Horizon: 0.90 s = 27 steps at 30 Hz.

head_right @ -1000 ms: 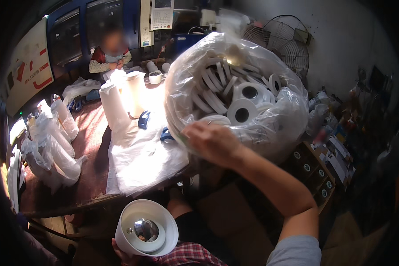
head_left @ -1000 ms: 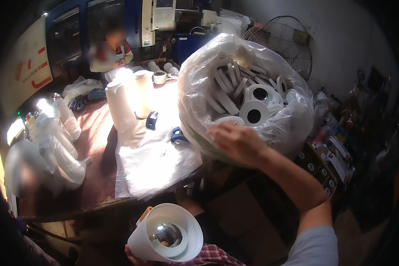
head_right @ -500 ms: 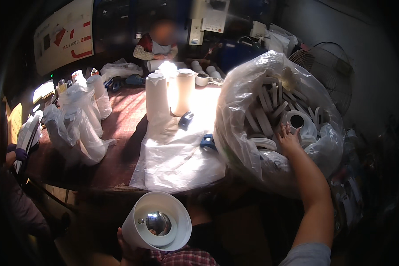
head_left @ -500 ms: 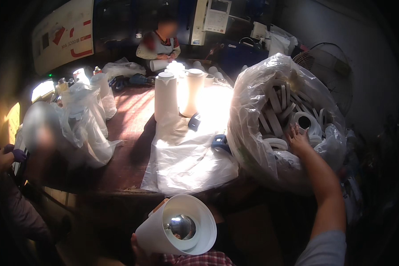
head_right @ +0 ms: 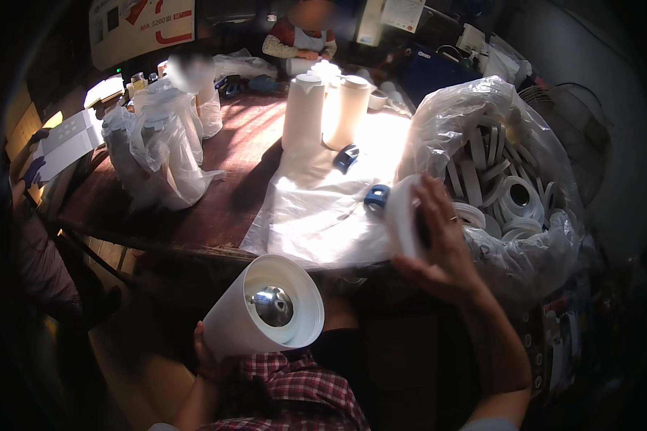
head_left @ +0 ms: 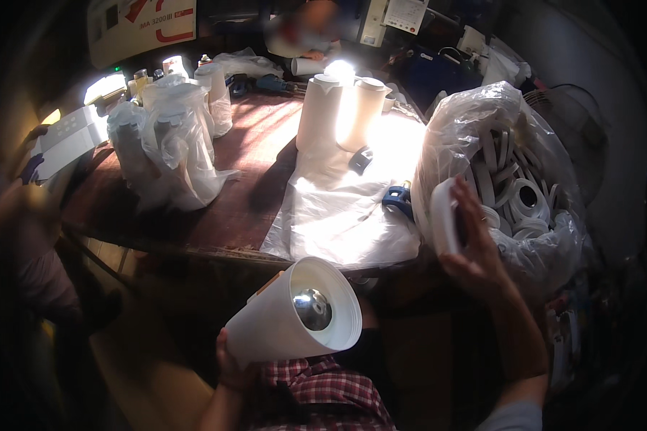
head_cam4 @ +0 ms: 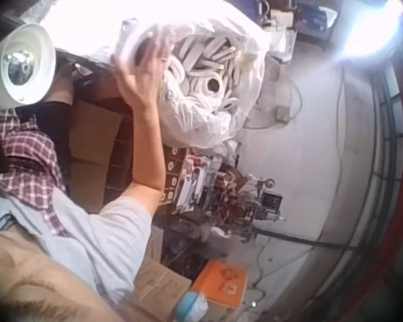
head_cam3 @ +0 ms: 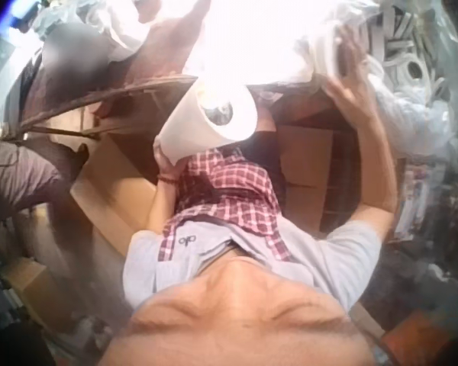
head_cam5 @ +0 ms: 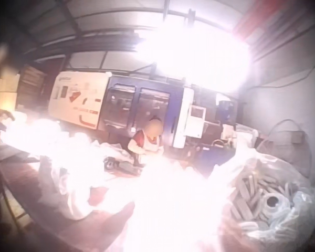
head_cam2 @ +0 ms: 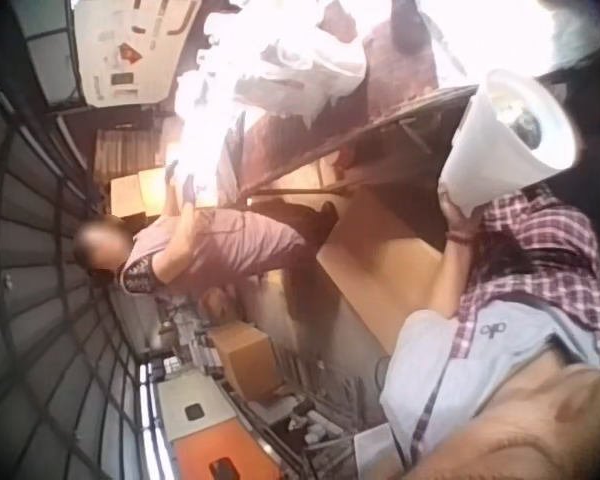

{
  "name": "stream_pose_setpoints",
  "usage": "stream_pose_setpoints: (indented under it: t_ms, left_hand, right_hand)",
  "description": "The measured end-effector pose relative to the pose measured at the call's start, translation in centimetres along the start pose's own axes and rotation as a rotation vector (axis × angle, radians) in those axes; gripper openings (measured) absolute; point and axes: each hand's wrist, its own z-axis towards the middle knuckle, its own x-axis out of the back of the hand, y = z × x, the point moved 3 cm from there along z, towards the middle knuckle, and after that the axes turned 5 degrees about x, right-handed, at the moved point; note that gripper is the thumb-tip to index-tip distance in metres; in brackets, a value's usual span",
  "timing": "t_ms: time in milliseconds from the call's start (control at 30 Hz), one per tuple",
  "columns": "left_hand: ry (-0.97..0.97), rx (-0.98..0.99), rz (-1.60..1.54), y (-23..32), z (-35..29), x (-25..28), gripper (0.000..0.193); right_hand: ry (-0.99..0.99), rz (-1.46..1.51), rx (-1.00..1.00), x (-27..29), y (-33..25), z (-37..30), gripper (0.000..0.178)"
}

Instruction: The person assembles white plastic pitchers by inserting a metal spout into the opening, attaching a handle, and placing the completed unit into a plastic bag. The person repeats this process for multiple pitchers.

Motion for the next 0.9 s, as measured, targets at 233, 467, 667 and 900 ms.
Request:
stream_pose_setpoints:
  t_ms: [233,467,667,900]
  left_hand:
    - [0.188,-0.188,0.078,-0.5,-1.7,-2.5,0.069]
    - [0.086,-0.104,0.179,0.1,-3.5,-2.3,0.066]
    - [0.114,-0.044,0.294,0.9,-4.6,-2.6,0.065]
    - [0.268,0.031,0.388,1.4,-6.4,-4.4,0.063]
  right_hand:
    - [-0.344,0.31,0.191,-13.8,-7.0,-3.4,0.097]
    - [-0.296,0.412,0.137,-14.9,-7.9,-5.1,0.094]
    - [-0.262,0.426,0.197,-15.7,-8.0,-6.1,0.085]
    - [-0.256,0.407,0.316,-15.5,-9.6,-6.9,0.081]
